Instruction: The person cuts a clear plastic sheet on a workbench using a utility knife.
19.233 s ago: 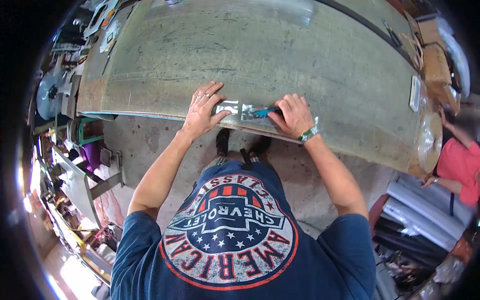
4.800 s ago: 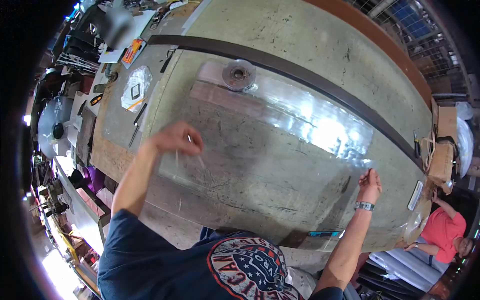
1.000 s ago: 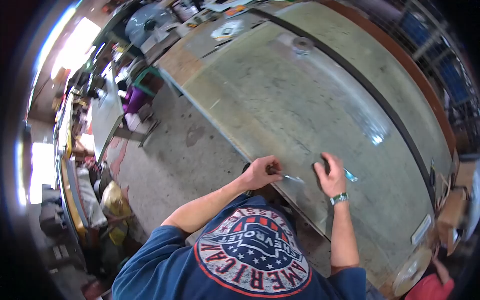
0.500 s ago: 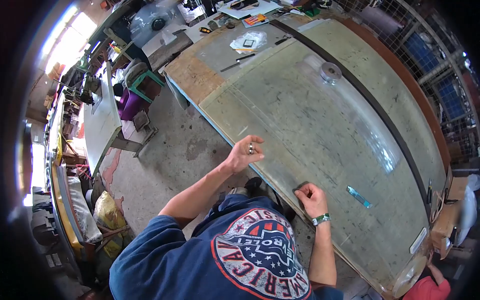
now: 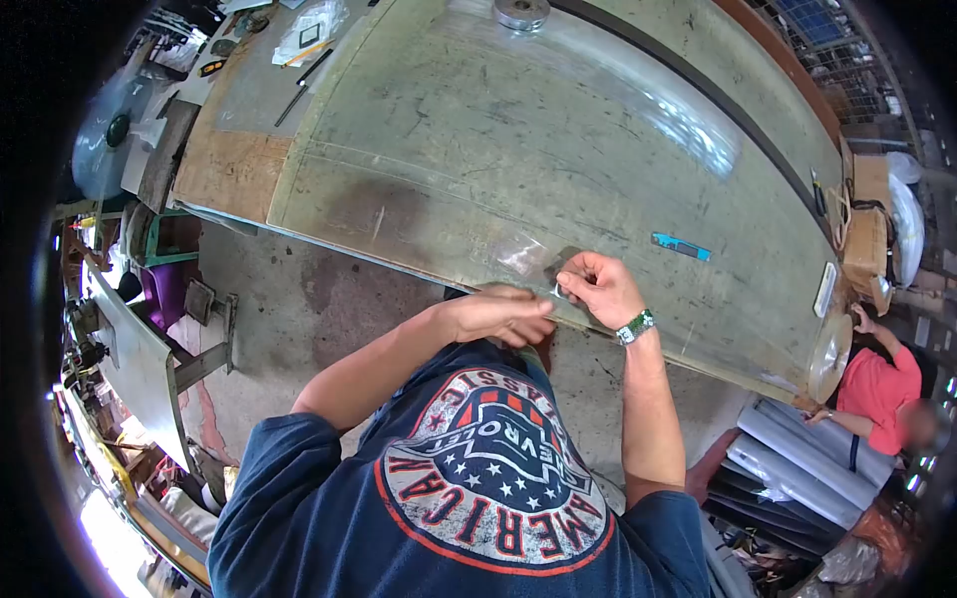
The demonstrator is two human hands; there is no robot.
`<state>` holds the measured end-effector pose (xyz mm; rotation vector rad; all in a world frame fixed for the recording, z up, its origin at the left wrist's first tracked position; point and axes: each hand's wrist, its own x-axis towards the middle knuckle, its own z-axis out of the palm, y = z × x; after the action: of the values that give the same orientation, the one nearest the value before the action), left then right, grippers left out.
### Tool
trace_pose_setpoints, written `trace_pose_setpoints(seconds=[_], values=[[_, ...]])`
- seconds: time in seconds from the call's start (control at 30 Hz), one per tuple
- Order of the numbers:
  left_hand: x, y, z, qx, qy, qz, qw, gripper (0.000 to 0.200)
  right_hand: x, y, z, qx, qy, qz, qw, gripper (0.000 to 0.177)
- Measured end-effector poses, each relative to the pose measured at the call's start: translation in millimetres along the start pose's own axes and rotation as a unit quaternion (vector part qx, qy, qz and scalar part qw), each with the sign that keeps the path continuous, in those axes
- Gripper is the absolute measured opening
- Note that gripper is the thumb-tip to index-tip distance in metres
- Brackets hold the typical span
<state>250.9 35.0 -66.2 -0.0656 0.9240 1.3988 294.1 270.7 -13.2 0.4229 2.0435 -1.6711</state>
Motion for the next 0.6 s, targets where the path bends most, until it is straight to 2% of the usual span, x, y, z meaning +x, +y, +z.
trace_pose_setpoints(seconds=[0.03,0.07,0.17,0.2,0.27,0.33,0.47,0.6], values=[[8.7,-2.6,4.6,-0.063,-0.018,0.047,0.997,0.066,-0.6,-0.9,-2.4,-0.004,-0.011,-0.001,1.000,0.015],[16.9,-3.0,6.3,-0.161,0.007,0.092,0.983,0.055,-0.7,-2.5,-3.6,0.000,-0.011,0.000,1.000,0.015],[20.5,1.7,-4.1,-0.175,0.115,0.204,0.956,0.046,-7.4,-4.5,-3.2,0.005,-0.006,0.003,1.000,0.015],[14.2,9.5,-2.9,-0.160,0.147,0.210,0.953,0.035,-6.8,-5.2,-2.7,-0.003,-0.005,-0.002,1.000,0.015],[6.6,13.8,-6.9,-0.037,0.208,0.241,0.947,0.031,-3.1,-8.1,-1.4,-0.023,-0.004,-0.005,1.000,0.014],[4.0,16.0,-11.6,0.054,0.266,0.292,0.917,0.026,2.3,-0.2,-5.2,-0.028,-0.015,-0.028,0.999,0.014],[-2.4,15.8,-22.0,0.073,0.306,0.300,0.901,0.021,2.1,29.7,-25.5,-0.120,-0.011,-0.071,0.990,0.016],[-11.6,17.0,-21.9,0.133,0.349,0.278,0.885,0.020,-22.5,22.2,-46.6,-0.137,0.000,-0.045,0.990,0.017]])
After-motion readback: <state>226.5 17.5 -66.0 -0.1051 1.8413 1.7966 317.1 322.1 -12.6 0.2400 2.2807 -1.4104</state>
